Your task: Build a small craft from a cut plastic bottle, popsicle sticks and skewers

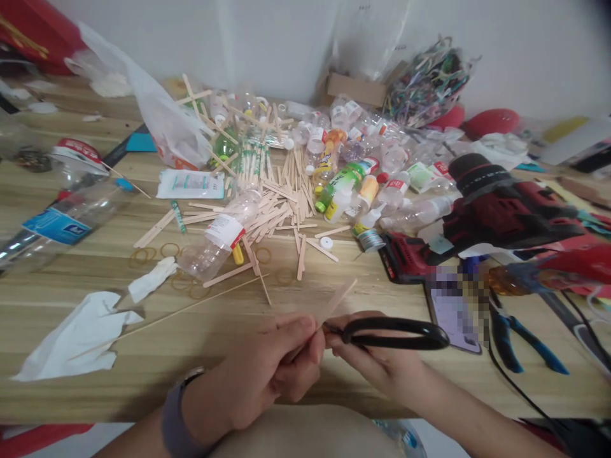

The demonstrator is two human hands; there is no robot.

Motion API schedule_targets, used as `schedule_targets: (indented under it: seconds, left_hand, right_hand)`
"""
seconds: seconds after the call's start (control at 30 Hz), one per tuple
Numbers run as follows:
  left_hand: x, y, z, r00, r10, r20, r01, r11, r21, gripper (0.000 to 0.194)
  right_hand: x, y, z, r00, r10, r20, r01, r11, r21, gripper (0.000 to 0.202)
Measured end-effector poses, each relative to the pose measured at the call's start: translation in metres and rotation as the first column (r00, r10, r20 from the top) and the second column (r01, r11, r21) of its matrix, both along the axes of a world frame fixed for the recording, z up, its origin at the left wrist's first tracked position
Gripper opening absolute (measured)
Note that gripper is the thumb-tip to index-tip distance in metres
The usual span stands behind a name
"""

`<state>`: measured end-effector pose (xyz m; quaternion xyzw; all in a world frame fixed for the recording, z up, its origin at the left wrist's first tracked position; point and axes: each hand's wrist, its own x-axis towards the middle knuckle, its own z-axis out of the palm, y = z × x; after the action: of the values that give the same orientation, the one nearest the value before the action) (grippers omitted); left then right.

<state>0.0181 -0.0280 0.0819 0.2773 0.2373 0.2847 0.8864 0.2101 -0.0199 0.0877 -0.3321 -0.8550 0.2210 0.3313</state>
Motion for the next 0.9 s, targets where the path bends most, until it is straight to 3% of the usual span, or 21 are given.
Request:
schedule_targets:
  seconds: [0.1,0.17,0.27,0.37,0.43,0.5,0.57,0.6,0.63,0.7,0.77,0.9]
  left_hand:
    - [0.0,-0.001,0.002,0.999,-0.029,0.02,0.028,1.0,0.014,0.037]
    - [0.002,-0.003,0.003,0.998,-0.034,0.046,0.034,0.999,-0.019,0.036]
    - [0.004,-0.007,0.006,0.992,-0.052,0.119,0.067,0.989,-0.132,0.036]
    - [0.005,-0.009,0.008,0.99,-0.063,0.126,0.084,0.982,-0.17,0.039]
    - [0.002,-0.008,0.009,0.997,-0.049,0.054,0.055,0.993,-0.107,0.041]
    - [-0.002,-0.005,0.008,0.998,-0.043,-0.045,0.041,0.999,-0.035,0.042]
    - [-0.007,-0.003,0.005,0.989,-0.077,-0.127,0.075,0.997,-0.021,0.043]
    - [-0.009,-0.003,0.002,0.983,-0.112,-0.145,0.108,0.993,-0.037,0.043]
    - [-0.011,-0.003,0.0,0.979,-0.141,-0.15,0.133,0.989,-0.057,0.043]
    - [-0.012,-0.004,-0.006,0.983,-0.151,-0.1,0.142,0.986,-0.088,0.041]
    - [-0.012,-0.006,-0.01,0.991,-0.132,-0.021,0.129,0.986,-0.107,0.042]
    - [-0.004,-0.004,-0.01,0.993,-0.098,-0.059,0.097,0.995,-0.022,0.045]
  right_hand:
    - [0.004,-0.001,-0.001,0.996,-0.027,0.089,0.024,0.999,0.03,0.022]
    - [0.008,0.0,0.0,0.992,-0.014,0.127,-0.004,0.99,0.141,0.018]
    - [0.014,0.005,0.005,0.974,0.02,0.226,-0.102,0.929,0.357,0.02]
    - [0.017,0.009,0.012,0.939,0.037,0.341,-0.19,0.883,0.428,0.026]
    - [0.014,0.009,0.013,0.96,0.08,0.27,-0.161,0.942,0.294,0.022]
    - [0.011,0.007,0.012,0.984,0.118,0.131,-0.117,0.993,-0.014,0.027]
    - [0.008,0.005,0.008,0.99,0.127,0.06,-0.107,0.959,-0.264,0.037]
    - [0.008,0.005,0.007,0.989,0.134,0.067,-0.11,0.953,-0.282,0.039]
    - [0.009,0.006,0.006,0.984,0.147,0.104,-0.122,0.968,-0.218,0.038]
    - [0.011,0.008,0.006,0.965,0.134,0.224,-0.144,0.989,0.03,0.031]
    - [0.011,0.01,0.009,0.96,0.127,0.251,-0.168,0.974,0.152,0.028]
    - [0.003,0.012,0.019,0.989,0.15,0.018,-0.147,0.983,-0.111,0.037]
